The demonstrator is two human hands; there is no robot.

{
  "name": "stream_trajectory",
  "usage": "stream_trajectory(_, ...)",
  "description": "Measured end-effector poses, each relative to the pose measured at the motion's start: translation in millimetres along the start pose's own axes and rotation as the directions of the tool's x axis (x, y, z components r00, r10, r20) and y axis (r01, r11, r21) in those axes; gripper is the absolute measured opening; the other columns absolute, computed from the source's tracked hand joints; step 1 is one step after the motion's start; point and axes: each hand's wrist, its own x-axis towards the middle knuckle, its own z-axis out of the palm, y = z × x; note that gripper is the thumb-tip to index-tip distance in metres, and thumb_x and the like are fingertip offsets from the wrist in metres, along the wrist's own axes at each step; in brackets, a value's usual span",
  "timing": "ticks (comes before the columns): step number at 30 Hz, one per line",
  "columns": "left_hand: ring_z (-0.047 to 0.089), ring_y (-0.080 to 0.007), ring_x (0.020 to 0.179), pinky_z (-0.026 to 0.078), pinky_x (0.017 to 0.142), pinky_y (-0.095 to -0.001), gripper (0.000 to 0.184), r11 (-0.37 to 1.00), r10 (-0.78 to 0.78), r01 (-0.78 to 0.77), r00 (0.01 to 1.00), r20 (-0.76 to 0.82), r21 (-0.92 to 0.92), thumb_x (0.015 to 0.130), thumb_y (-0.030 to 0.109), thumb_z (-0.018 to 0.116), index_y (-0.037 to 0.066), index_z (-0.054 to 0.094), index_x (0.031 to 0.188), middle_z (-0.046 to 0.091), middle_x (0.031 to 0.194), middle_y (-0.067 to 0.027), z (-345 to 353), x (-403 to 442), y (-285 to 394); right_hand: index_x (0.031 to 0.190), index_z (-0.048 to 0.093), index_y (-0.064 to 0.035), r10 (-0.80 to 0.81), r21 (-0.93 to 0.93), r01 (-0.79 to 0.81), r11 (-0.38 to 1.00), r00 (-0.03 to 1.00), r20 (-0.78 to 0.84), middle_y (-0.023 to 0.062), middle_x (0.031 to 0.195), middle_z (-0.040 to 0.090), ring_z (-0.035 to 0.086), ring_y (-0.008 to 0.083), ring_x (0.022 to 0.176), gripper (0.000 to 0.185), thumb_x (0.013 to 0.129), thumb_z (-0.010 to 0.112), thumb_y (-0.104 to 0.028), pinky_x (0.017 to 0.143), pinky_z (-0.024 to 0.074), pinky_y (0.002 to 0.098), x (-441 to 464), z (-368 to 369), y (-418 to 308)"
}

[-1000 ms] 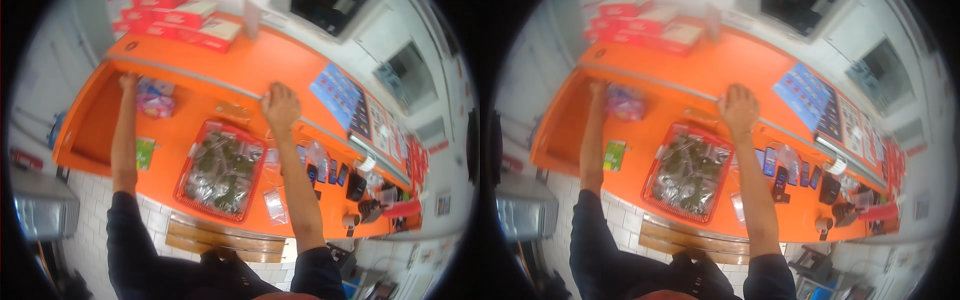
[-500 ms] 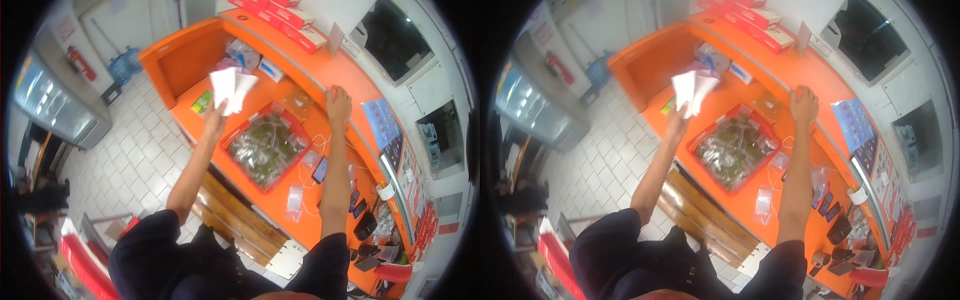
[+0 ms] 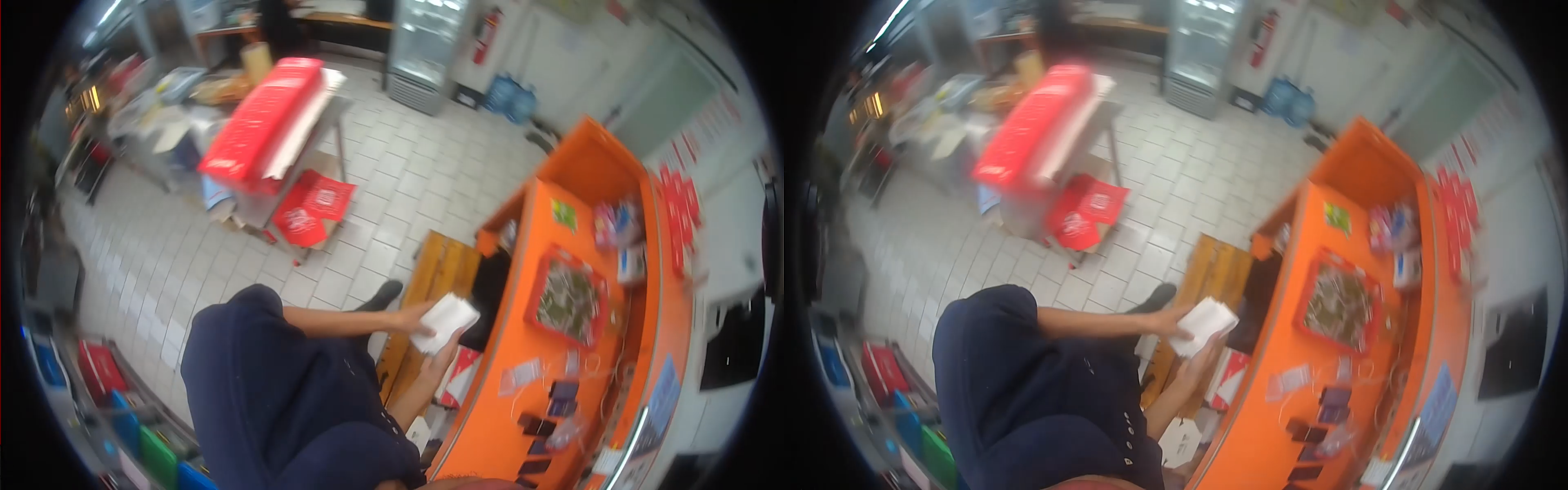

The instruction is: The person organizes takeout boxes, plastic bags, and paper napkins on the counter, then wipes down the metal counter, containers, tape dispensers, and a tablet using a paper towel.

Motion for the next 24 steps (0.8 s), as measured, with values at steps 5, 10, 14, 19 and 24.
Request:
stream_trajectory(5, 0.055, -0.0281, 0.125, 0.043, 0.105, -0.0379, 0.069, 0.988, -0.153, 0.153, 0.962, -0.227, -0.016, 0.085, 0.023, 0.071, 0.0, 0.04, 0.143, 0.058, 0.132, -0.0198, -31.1, -134.3, -36.9, 0.14, 0.047, 0.0068, 0.18, -0.294, -0.147, 0.944, 0.98, 0.086, 0.0198, 0.131, 0.059, 0.061, 0.0304, 0.117, 0.057, 0.106, 0.048, -0.039, 0.098, 0.0493, 0.0413, -74.5, 33.1, 89.5)
stream_trajectory(10, 0.058, -0.0311, 0.122, 0.046, 0.101, -0.0381, 0.077, 0.968, -0.217, 0.249, 0.765, -0.606, -0.033, 0.082, 0.031, 0.074, -0.007, 0.037, 0.138, 0.057, 0.13, -0.0268, -85.9, -239.5, -70.6, 0.123, 0.059, 0.0094, 0.138, -0.69, 0.226, 0.688, 0.892, 0.429, 0.0242, 0.114, 0.067, 0.066, 0.0361, 0.106, 0.047, 0.103, 0.052, -0.032, 0.09, 0.0504, 0.0444, -106.6, 81.6, 181.5)
stream_trajectory(14, 0.053, -0.0304, 0.123, 0.045, 0.102, -0.0405, 0.092, 0.937, -0.297, 0.005, 0.535, -0.791, -0.348, 0.086, 0.044, 0.075, -0.001, 0.02, 0.143, 0.052, 0.13, -0.0239, -111.0, -334.1, -77.8, 0.107, 0.061, 0.0098, 0.109, -0.663, 0.635, 0.397, 0.685, 0.72, 0.0322, 0.097, 0.062, 0.061, 0.0499, 0.095, 0.042, 0.099, 0.052, -0.03, 0.083, 0.0473, 0.0516, -173.0, 161.3, 229.0)
stream_trajectory(19, 0.052, -0.0305, 0.122, 0.046, 0.1, -0.043, 0.1, 0.872, -0.38, -0.3, 0.086, -0.921, -0.388, 0.082, 0.038, 0.081, 0.002, 0.012, 0.145, 0.047, 0.132, -0.0242, -146.2, -485.2, -87.4, 0.116, 0.06, 0.0065, 0.333, -0.398, 0.83, 0.39, 0.276, 0.902, 0.0267, 0.1, 0.065, 0.065, 0.0403, 0.092, 0.04, 0.099, 0.054, -0.029, 0.08, 0.0493, 0.0464, -253.6, 246.5, 335.5)
stream_trajectory(24, 0.054, -0.0277, 0.118, 0.049, 0.095, -0.0403, 0.095, 0.735, -0.484, -0.603, -0.147, -0.862, -0.31, 0.082, 0.032, 0.081, 0.002, 0.016, 0.145, 0.048, 0.13, -0.0209, -217.6, -646.9, -174.5, 0.13, 0.06, -0.0023, 0.759, -0.674, 0.44, 0.594, -0.029, 0.65, 0.0057, 0.11, 0.067, 0.062, 0.014, 0.102, 0.041, 0.099, 0.062, -0.03, 0.084, 0.0506, 0.0321, -365.9, 354.5, 450.0)
